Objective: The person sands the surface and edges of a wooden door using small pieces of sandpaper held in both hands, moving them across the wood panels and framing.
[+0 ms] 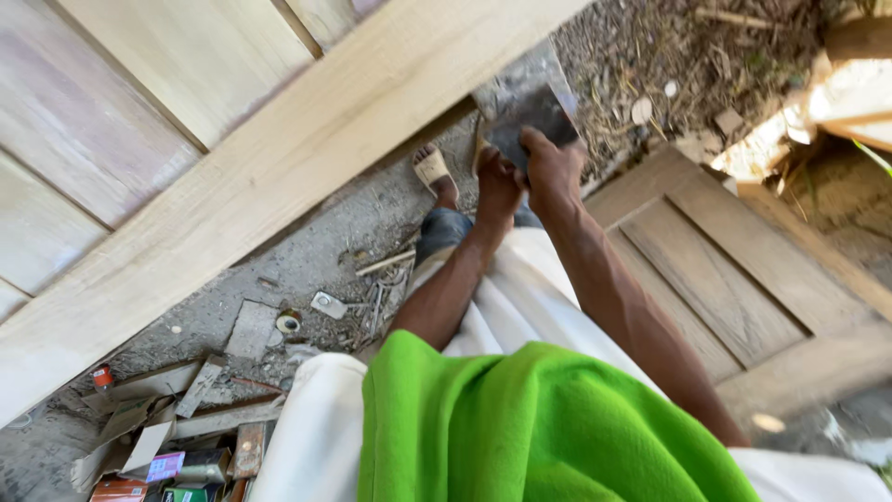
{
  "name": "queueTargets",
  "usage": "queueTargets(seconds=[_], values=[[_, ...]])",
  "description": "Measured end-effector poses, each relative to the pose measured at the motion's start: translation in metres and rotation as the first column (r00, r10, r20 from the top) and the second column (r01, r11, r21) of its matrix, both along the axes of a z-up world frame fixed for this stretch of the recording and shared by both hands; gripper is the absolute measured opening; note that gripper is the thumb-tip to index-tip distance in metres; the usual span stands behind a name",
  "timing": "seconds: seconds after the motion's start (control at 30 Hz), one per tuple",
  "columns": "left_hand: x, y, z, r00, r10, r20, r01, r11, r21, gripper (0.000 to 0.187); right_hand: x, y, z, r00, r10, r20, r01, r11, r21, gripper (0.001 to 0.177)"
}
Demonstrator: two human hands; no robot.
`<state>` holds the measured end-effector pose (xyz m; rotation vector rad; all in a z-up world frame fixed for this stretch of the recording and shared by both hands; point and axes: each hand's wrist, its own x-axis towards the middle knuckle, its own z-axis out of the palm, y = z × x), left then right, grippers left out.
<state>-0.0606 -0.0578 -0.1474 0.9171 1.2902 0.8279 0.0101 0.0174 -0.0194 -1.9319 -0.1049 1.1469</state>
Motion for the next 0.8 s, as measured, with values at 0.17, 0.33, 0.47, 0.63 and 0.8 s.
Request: queueTargets(seconds=[0.17,0.33,0.47,0.63,0.8], values=[[0.002,-0.006,-0.03,0.866,-0.194,-0.461,0.366,0.873,0.322,0.011,-0.014,0.007,0.019,0.982,0.106,0.154,-0.104,0.994,-0.025,0.032],[-0.002,0.0,-0.038,0.922,-0.185,-0.339,0.291,0.911,0.292,0.007,-0.012,0.015,0.031,0.991,0.111,0.08,-0.12,0.986,0.113,0.038],[-0.009,-0.002,-0.018,0.684,-0.115,-0.72,0.515,0.776,0.365,0.016,-0.013,0.009,0.025,0.974,0.167,0.153,-0.17,0.985,0.008,0.032],[-0.01,0.008,0.019,0.922,0.142,0.359,-0.016,0.944,-0.331,0.018,-0.004,-0.005,0.028,0.995,0.084,0.059,-0.086,0.996,0.02,0.027],[-0.007,0.011,0.037,0.808,0.253,0.532,-0.006,0.906,-0.423,0.01,0.007,-0.01,0.011,0.998,-0.039,-0.046,0.04,0.999,0.014,0.032]])
